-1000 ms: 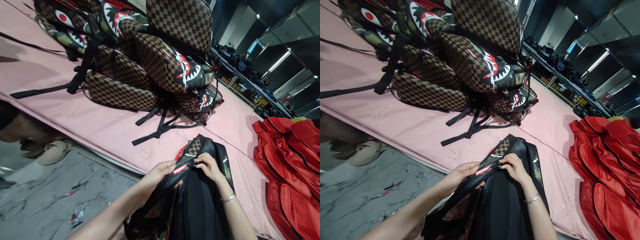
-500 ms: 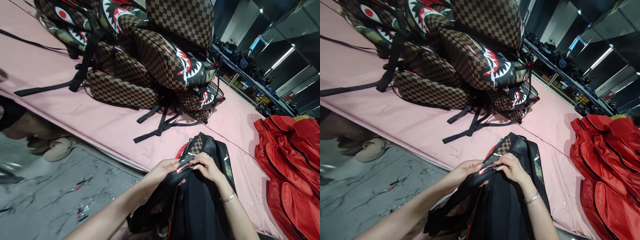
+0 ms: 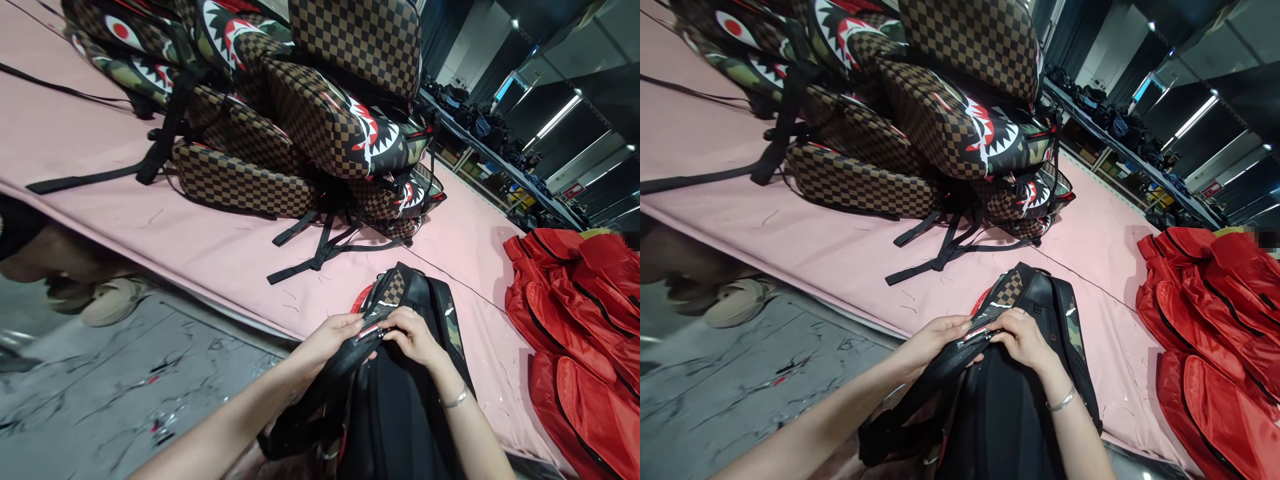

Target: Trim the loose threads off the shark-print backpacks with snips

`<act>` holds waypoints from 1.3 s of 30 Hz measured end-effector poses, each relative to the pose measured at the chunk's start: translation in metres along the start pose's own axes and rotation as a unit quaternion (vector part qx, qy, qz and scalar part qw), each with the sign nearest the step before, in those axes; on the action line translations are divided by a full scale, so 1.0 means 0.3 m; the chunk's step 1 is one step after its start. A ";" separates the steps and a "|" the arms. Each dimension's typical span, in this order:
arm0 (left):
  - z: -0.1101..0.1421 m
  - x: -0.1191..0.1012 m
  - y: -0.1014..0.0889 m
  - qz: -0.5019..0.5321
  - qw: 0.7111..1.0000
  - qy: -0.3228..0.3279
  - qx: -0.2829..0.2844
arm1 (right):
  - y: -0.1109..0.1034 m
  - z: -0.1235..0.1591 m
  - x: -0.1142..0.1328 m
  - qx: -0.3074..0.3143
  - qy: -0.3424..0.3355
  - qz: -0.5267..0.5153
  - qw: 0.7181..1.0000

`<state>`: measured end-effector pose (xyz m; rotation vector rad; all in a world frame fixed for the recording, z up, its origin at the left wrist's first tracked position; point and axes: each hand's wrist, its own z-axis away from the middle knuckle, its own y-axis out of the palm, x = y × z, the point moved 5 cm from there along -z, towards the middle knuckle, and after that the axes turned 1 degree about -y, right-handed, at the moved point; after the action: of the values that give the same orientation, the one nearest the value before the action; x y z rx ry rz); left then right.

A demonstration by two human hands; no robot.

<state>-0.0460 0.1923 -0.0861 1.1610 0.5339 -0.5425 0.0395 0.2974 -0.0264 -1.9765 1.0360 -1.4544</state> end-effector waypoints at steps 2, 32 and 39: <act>-0.001 0.004 0.004 0.012 1.000 0.003 -0.004 | 0.004 0.013 0.013 -0.010 0.001 0.010 1.000; 0.093 0.082 0.040 -0.085 0.970 0.097 -0.206 | 0.096 0.305 0.162 -0.251 0.263 0.065 0.929; 0.098 0.087 0.049 -0.077 0.970 0.094 -0.209 | 0.129 0.265 0.193 -0.252 0.243 0.139 0.926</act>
<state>-0.0137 0.1658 -0.0836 0.7744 0.8620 -0.4262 0.1118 0.2231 -0.0470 -1.6934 1.9900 -1.6712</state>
